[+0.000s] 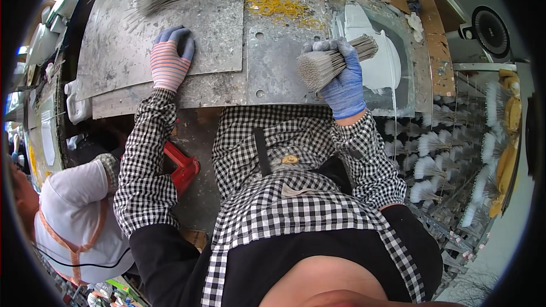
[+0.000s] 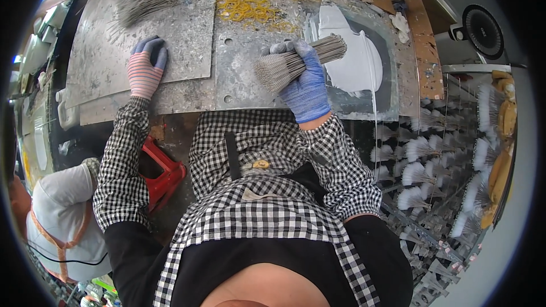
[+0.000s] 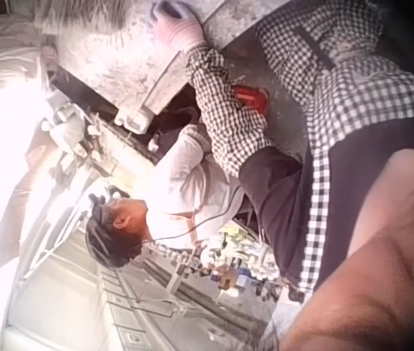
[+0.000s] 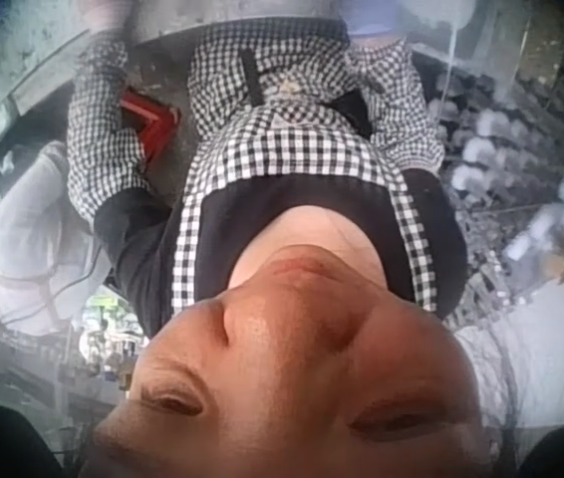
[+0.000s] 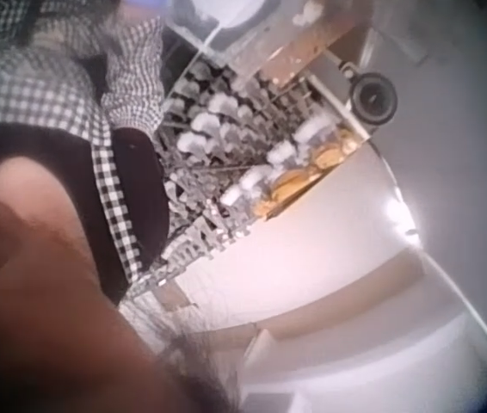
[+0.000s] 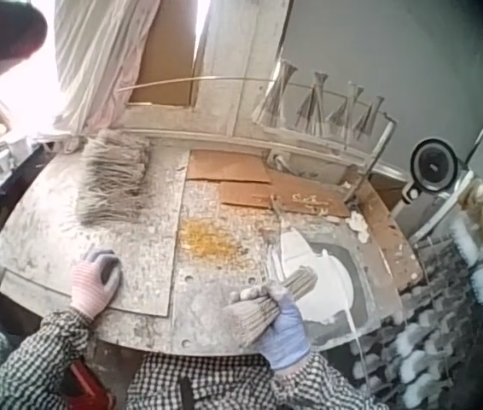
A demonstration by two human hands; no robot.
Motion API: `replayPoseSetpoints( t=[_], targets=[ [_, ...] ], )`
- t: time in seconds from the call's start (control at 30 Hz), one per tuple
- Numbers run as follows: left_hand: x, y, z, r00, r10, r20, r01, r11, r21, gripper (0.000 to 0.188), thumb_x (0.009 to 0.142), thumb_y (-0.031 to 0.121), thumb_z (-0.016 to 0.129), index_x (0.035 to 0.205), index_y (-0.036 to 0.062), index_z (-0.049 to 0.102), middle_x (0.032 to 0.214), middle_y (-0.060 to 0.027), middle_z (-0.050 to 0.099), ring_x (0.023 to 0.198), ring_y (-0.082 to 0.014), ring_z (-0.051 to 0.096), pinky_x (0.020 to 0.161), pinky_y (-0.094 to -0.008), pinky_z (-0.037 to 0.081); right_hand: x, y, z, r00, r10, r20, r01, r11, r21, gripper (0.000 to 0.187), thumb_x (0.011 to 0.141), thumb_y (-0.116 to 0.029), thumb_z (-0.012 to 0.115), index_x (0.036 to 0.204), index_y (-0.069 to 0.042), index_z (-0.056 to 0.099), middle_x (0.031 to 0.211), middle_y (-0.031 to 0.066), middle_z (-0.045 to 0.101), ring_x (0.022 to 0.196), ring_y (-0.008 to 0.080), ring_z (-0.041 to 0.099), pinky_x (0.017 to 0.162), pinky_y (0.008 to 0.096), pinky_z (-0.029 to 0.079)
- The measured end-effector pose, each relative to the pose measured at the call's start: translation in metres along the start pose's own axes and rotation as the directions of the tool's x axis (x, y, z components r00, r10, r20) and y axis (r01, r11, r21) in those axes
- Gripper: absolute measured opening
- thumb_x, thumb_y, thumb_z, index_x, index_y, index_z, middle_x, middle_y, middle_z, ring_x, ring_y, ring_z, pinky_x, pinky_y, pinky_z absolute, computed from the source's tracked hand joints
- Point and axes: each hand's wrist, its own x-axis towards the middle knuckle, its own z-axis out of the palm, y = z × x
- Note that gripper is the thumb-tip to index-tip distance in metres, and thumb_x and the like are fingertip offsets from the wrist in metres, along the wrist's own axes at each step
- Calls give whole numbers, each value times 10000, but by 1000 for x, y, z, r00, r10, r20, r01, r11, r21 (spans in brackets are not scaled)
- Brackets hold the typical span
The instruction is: The person is assembling large bundles of bristles and applying rubber bands as part of a brush manufacturing process.
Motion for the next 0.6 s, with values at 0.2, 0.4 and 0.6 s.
replayPoseSetpoints(
  t=[0.2,0.4,0.6],
  targets=[
    [-1,2,2,1000,1,8,-1,1000,-8,243,870,232,705,1073,99,695,1147,-111,683,1082,-337,625,966,-426,486,-7,1,4,999,-28,35,32,991,-126,132,898,-161,694,874,-40,647,893,115,675,932,242,670,1016,439,522],
    [39,74,-30,996,93,-9,-89,916,-390,360,820,225,762,1144,93,680,1170,-146,673,1103,-322,625,995,-411,473,-11,21,9,953,-281,114,270,619,-737,311,840,-116,794,1059,-47,585,969,64,671,965,169,662,926,360,554],
    [82,229,-70,800,591,-109,-503,560,-658,466,749,219,782,1186,108,661,1215,-140,636,1155,-344,588,1009,-436,483,16,30,-61,965,-154,211,252,345,-904,660,862,-231,790,1382,-74,415,1327,96,546,1213,222,561,1059,399,461]
  ],
)
